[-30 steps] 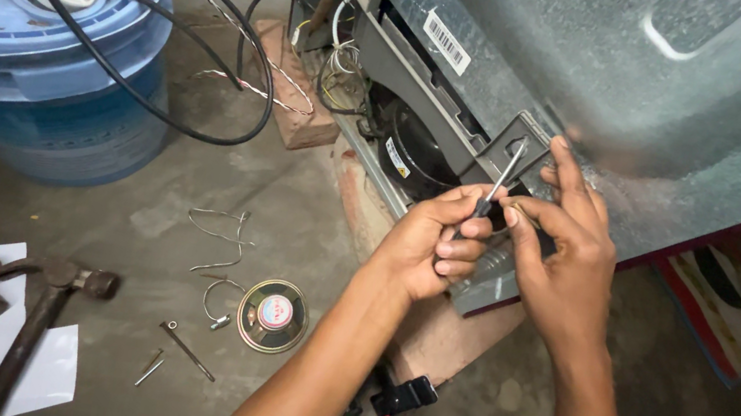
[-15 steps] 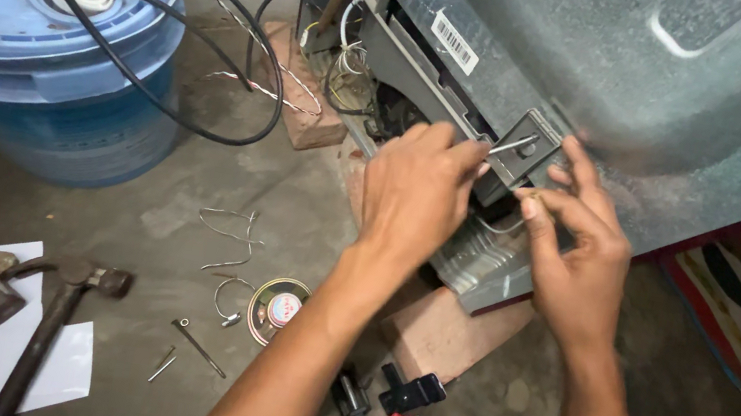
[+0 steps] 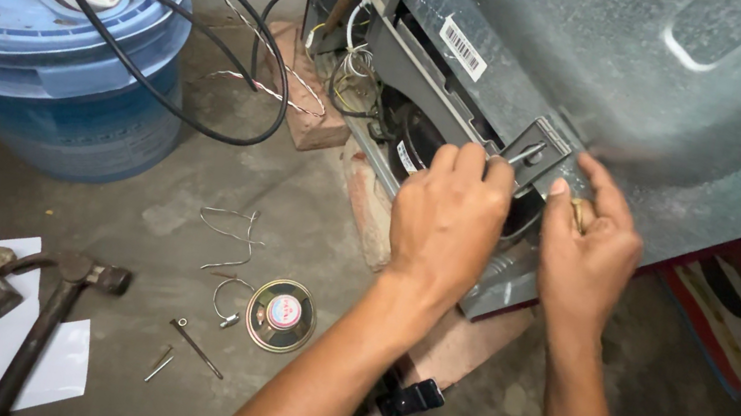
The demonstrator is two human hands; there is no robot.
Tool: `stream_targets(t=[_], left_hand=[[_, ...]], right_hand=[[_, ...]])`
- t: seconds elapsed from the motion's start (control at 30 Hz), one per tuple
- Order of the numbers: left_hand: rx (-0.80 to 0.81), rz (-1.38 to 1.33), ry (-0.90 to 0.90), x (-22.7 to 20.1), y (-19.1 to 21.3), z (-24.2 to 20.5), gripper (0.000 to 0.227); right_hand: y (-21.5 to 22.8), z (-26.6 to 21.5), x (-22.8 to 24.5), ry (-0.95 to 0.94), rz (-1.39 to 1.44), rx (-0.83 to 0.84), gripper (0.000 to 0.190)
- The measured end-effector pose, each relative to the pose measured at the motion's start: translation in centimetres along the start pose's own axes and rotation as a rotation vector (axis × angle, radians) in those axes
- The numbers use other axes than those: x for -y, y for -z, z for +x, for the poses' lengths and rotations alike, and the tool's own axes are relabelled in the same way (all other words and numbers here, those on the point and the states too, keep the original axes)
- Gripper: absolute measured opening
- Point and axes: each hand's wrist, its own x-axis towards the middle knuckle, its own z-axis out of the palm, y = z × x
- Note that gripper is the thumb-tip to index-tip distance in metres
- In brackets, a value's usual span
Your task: The person uses a hammer to tap a circular metal component, then uses a screwdriver to remove screws from the back panel of a refrigerator. The person removes a metal tray from the appliance's back.
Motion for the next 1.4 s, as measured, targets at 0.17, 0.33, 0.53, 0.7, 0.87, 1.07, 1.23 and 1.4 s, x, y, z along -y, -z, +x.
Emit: stream_targets(t=[0.17, 0.33, 0.53, 0.7, 0.87, 1.07, 1.23, 1.4], left_hand=[[0.089, -0.362, 0.389, 1.9, -2.8, -0.3, 0.013], [0.428, -1.457, 0.888, 5.6, -6.4, -0.9, 0.021], [0.677, -2.010, 1.002, 7.8, -8.8, -2.2, 0.025], [0.725, -2.255, 1.000, 7.2, -10.0, -2.9, 0.026], [0.596, -2.131, 0.931, 6.3, -10.5, -3.6, 0.025], [0.221, -1.378, 0.587, 6.2, -10.0, -2.2, 0.022], [0.148, -1.254, 0.549, 5.1, -8.2, -1.8, 0.021], [0.159, -1.085, 0.628, 3.8, -6.0, -1.4, 0.020]], right_hand=[[-0.7, 1.5, 0.6, 0.007, -0.106, -0.022, 0.025], [-0.2, 2.2, -0.3, -0.033, -0.018, 0.020, 0.025], [-0.2, 2.3, -1.2, -0.020, -0.010, 0.026, 0.024], [-0.5, 2.3, -1.3, -0.010, -0.001, 0.013, 0.024], [-0.1, 2.2, -1.4, -0.022, 0.052, 0.044, 0.026], [-0.3, 1.7, -1.4, -0.025, -0.006, 0.103, 0.030], [-0.6, 1.2, -1.4, -0.009, -0.020, 0.086, 0.030], [-0.8, 0.2, -2.0, -0.024, 0.057, 0.110, 0.022]])
